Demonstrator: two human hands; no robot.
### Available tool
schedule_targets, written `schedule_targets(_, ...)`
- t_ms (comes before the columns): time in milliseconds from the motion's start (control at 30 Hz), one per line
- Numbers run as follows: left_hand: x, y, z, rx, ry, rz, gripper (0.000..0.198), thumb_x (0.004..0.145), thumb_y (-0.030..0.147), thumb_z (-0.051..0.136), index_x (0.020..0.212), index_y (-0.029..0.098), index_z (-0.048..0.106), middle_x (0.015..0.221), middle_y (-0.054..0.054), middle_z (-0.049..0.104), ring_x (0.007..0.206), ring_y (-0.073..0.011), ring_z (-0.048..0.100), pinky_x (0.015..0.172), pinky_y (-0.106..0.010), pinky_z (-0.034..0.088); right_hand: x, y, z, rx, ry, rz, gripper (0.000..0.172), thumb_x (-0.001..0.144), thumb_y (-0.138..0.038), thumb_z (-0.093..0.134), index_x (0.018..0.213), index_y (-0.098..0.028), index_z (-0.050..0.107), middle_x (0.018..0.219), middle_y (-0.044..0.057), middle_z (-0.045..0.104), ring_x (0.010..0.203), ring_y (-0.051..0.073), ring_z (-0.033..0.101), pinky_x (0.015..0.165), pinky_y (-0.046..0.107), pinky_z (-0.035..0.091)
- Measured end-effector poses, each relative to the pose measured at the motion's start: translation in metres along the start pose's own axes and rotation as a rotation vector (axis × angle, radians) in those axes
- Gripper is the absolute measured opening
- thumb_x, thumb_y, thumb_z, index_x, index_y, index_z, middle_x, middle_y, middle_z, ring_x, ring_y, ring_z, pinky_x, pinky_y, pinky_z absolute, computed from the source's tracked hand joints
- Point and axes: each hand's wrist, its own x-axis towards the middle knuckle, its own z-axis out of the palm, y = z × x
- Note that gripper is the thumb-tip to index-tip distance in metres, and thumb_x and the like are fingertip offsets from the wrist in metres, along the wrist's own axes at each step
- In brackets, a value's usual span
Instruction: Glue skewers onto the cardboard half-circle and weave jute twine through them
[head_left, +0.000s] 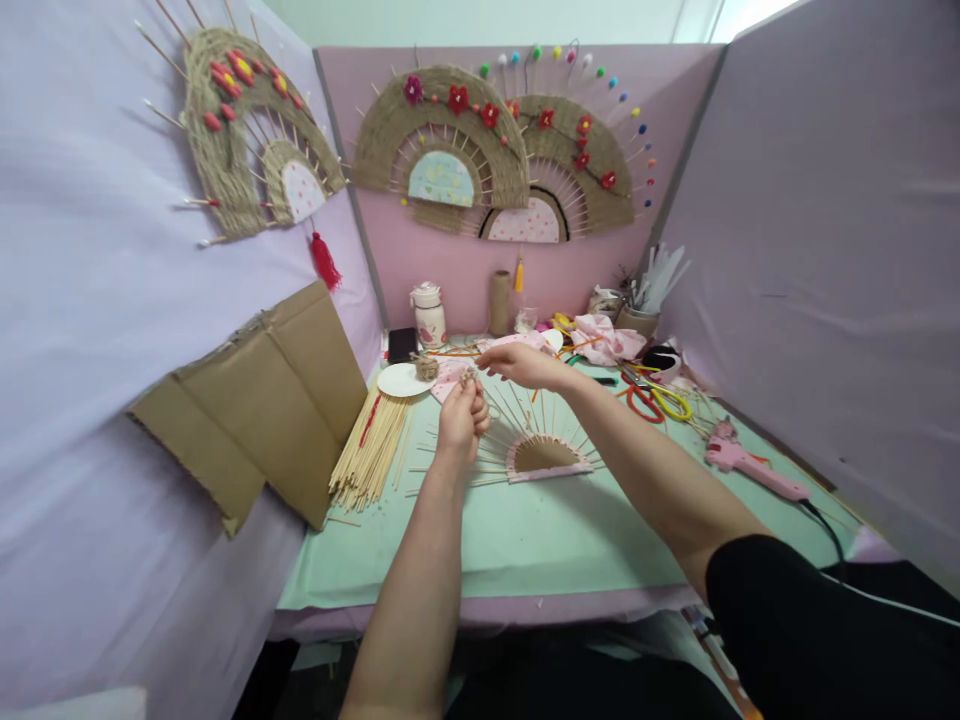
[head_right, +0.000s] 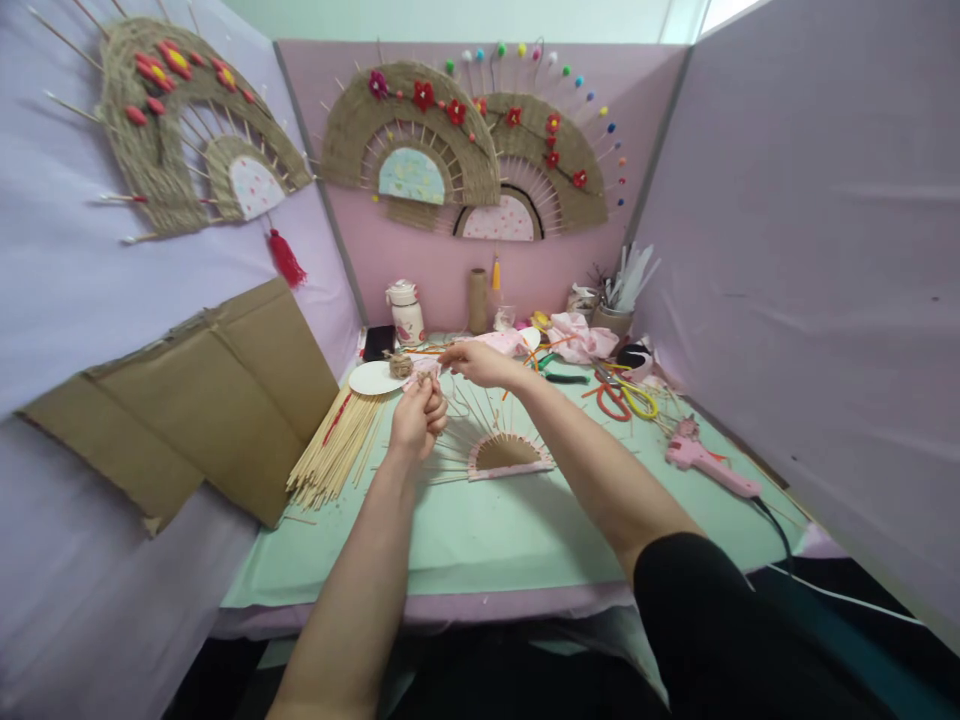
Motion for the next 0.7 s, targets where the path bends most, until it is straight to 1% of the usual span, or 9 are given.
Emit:
schedule_targets(67, 0.000, -0.002, 0.000, 0.033, -0.022, -0.032, 0.030, 0.087, 0.039, 0.061, 0.075, 0.018, 0.044, 0.049, 0.012, 0.018, 0.036, -0.0019, 0.012, 0.037, -0.014, 0.008, -0.022, -0.002, 0.013, 0.134, 0.011, -0.042, 0.018, 0.079, -0.024, 0.058, 0.089, -0.019, 0.072, 0.089, 0.003, 0.072, 0.077, 0.014, 0.064, 0.068, 0.027, 0.051)
schedule_targets(100, 0.000, -0.004, 0.000, 0.051, -0.037, -0.050, 0.031, 0.086, 0.040, 0.062, 0.075, 0.018, 0.043, 0.049, 0.012, 0.018, 0.036, -0.0018, 0.011, 0.037, -0.014, 0.008, -0.030, -0.002, 0.018, 0.181, 0.040, -0.049, 0.020, 0.079, -0.026, 0.058, 0.091, -0.019, 0.072, 0.090, 0.003, 0.072, 0.080, 0.015, 0.064, 0.072, 0.029, 0.051)
schedule_targets(167, 0.001, -0.007, 0.000, 0.088, -0.072, -0.072, 0.034, 0.084, 0.043, 0.064, 0.074, 0.018, 0.043, 0.049, 0.013, 0.018, 0.036, -0.0016, 0.012, 0.037, -0.013, 0.009, -0.043, -0.002, 0.025, 0.241, 0.147, -0.038, 0.019, 0.076, -0.030, 0.062, 0.088, -0.018, 0.071, 0.086, 0.003, 0.072, 0.080, 0.015, 0.063, 0.076, 0.030, 0.050)
schedule_targets(233, 0.002, -0.011, -0.001, 0.134, -0.113, -0.072, 0.035, 0.082, 0.045, 0.066, 0.075, 0.018, 0.044, 0.050, 0.013, 0.019, 0.037, -0.0016, 0.013, 0.037, -0.013, 0.010, -0.051, -0.001, 0.028, 0.272, 0.252, -0.015, 0.018, 0.073, -0.032, 0.065, 0.081, -0.017, 0.070, 0.079, 0.003, 0.070, 0.075, 0.015, 0.062, 0.075, 0.029, 0.049)
schedule_targets(333, 0.002, -0.016, 0.000, 0.215, -0.181, -0.039, 0.037, 0.079, 0.048, 0.067, 0.077, 0.018, 0.045, 0.051, 0.012, 0.023, 0.037, -0.0016, 0.016, 0.038, -0.013, 0.012, -0.058, 0.000, 0.029, 0.272, 0.342, 0.008, 0.019, 0.073, -0.034, 0.065, 0.076, -0.016, 0.069, 0.072, 0.002, 0.068, 0.070, 0.014, 0.060, 0.071, 0.028, 0.047)
schedule_targets(400, 0.001, -0.018, 0.002, 0.273, -0.205, -0.019, 0.036, 0.077, 0.046, 0.070, 0.079, 0.018, 0.046, 0.052, 0.012, 0.026, 0.038, -0.0018, 0.019, 0.038, -0.014, 0.014, -0.062, 0.000, 0.030, 0.257, 0.405, 0.013, 0.019, 0.074, -0.035, 0.064, 0.075, -0.016, 0.069, 0.072, 0.002, 0.068, 0.069, 0.014, 0.058, 0.069, 0.028, 0.046)
schedule_targets(500, -0.001, -0.020, 0.004, 0.327, -0.194, -0.023, 0.032, 0.078, 0.041, 0.070, 0.079, 0.019, 0.047, 0.052, 0.011, 0.028, 0.039, -0.0025, 0.022, 0.039, -0.015, 0.016, -0.067, -0.003, 0.032, 0.253, 0.470, 0.021, 0.019, 0.074, -0.035, 0.064, 0.074, -0.016, 0.069, 0.073, 0.002, 0.068, 0.069, 0.014, 0.058, 0.068, 0.027, 0.046)
schedule_targets(633, -0.002, -0.022, 0.005, 0.327, -0.174, -0.030, 0.027, 0.082, 0.040, 0.065, 0.078, 0.018, 0.049, 0.052, 0.010, 0.025, 0.040, -0.0032, 0.020, 0.039, -0.015, 0.014, -0.072, -0.008, 0.033, 0.305, 0.474, 0.034, 0.020, 0.073, -0.036, 0.066, 0.074, -0.017, 0.069, 0.071, 0.002, 0.068, 0.068, 0.014, 0.059, 0.067, 0.027, 0.046)
schedule_targets(700, -0.001, -0.024, 0.005, 0.316, -0.121, -0.014, 0.025, 0.084, 0.038, 0.063, 0.077, 0.018, 0.051, 0.053, 0.010, 0.025, 0.041, -0.0038, 0.020, 0.039, -0.015, 0.015, -0.074, -0.011, 0.033, 0.325, 0.478, 0.039, 0.019, 0.073, -0.036, 0.067, 0.076, -0.017, 0.070, 0.073, 0.002, 0.069, 0.069, 0.015, 0.059, 0.066, 0.027, 0.046)
